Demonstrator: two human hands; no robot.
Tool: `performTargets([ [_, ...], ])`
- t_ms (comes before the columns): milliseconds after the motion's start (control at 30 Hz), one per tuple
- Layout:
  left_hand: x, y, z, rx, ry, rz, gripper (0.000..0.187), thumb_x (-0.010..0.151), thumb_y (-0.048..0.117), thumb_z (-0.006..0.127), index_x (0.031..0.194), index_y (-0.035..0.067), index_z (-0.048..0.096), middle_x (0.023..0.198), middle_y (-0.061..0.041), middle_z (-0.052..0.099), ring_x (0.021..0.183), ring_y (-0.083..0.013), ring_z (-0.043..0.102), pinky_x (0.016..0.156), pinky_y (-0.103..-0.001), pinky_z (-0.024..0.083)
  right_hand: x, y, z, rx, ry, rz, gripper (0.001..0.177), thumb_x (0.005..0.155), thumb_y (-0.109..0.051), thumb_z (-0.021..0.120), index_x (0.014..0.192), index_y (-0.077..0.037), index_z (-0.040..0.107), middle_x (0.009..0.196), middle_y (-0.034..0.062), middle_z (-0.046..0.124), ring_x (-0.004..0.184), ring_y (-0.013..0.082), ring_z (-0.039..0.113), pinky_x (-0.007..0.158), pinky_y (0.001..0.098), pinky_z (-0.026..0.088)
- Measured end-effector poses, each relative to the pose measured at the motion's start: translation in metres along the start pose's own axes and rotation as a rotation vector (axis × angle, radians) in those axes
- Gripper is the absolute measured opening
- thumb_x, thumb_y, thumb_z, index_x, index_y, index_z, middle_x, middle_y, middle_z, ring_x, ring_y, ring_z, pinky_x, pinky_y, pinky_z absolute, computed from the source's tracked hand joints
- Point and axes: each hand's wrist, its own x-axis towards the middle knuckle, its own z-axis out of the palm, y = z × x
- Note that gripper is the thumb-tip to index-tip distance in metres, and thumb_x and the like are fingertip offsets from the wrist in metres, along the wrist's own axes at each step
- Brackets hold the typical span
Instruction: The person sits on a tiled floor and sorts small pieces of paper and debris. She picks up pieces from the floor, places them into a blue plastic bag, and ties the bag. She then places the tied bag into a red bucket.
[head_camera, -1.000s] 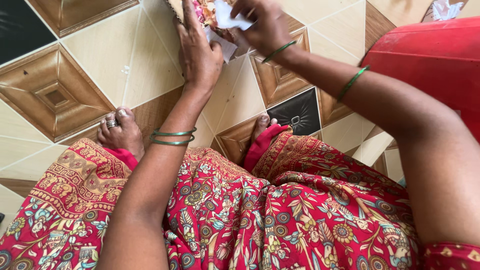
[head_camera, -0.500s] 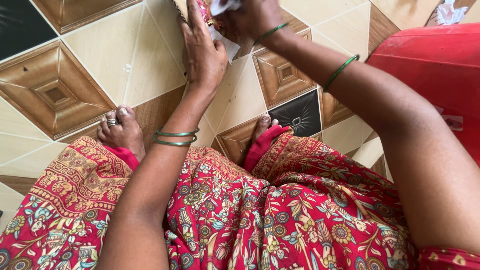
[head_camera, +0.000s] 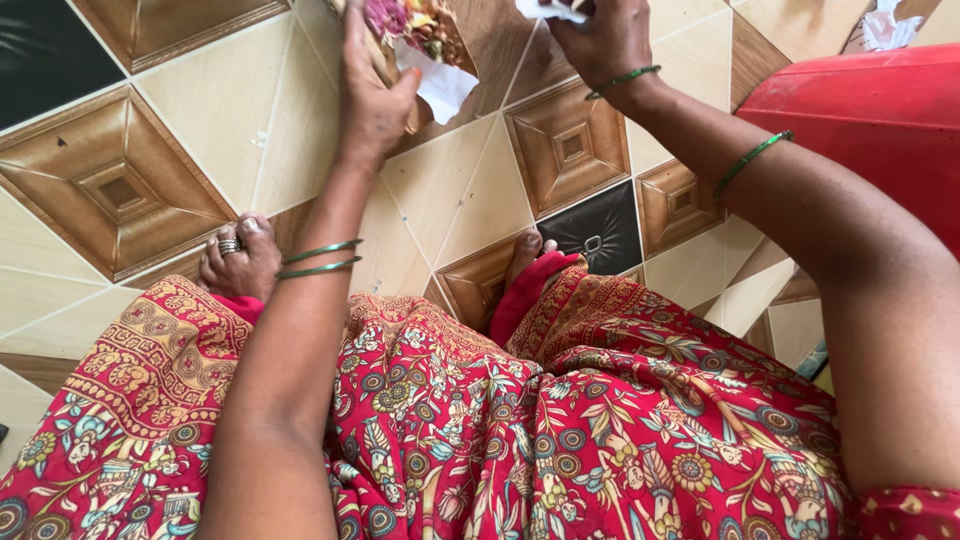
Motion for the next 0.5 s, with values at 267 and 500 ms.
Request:
performTargets([
  [267, 0.042, 0.038, -0.026, -0.429, -0.069, -0.282, 0.006, 0.099, -0.006, 0.067, 0.101, -0.003, 0.063, 0.092, -0.004, 0.069, 0.080, -0.0124, 0.065, 0.073, -0.030, 0.054, -0.031, -0.074, 0.032, 0.069, -0.446, -0.366, 0.026, 0.081, -0.004, 0.079, 0.105, -0.014, 0.073, 0.093, 0.0066, 0.075, 0.081, 0.0232, 0.074, 0.068, 0.0360, 0.060],
  [500, 0.052, 0.057, -0.028, -0.408, -0.015, -0.179, 0.008, 0.098, -0.005, 0.069, 0.098, -0.001, 0.063, 0.087, 0.001, 0.067, 0.077, -0.0079, 0.061, 0.072, -0.028, 0.051, -0.007, -0.057, 0.080, -0.133, -0.235, -0.384, 0.025, 0.087, 0.000, 0.072, 0.105, -0.017, 0.072, 0.089, 0.0046, 0.073, 0.081, 0.0249, 0.073, 0.069, 0.0390, 0.059],
])
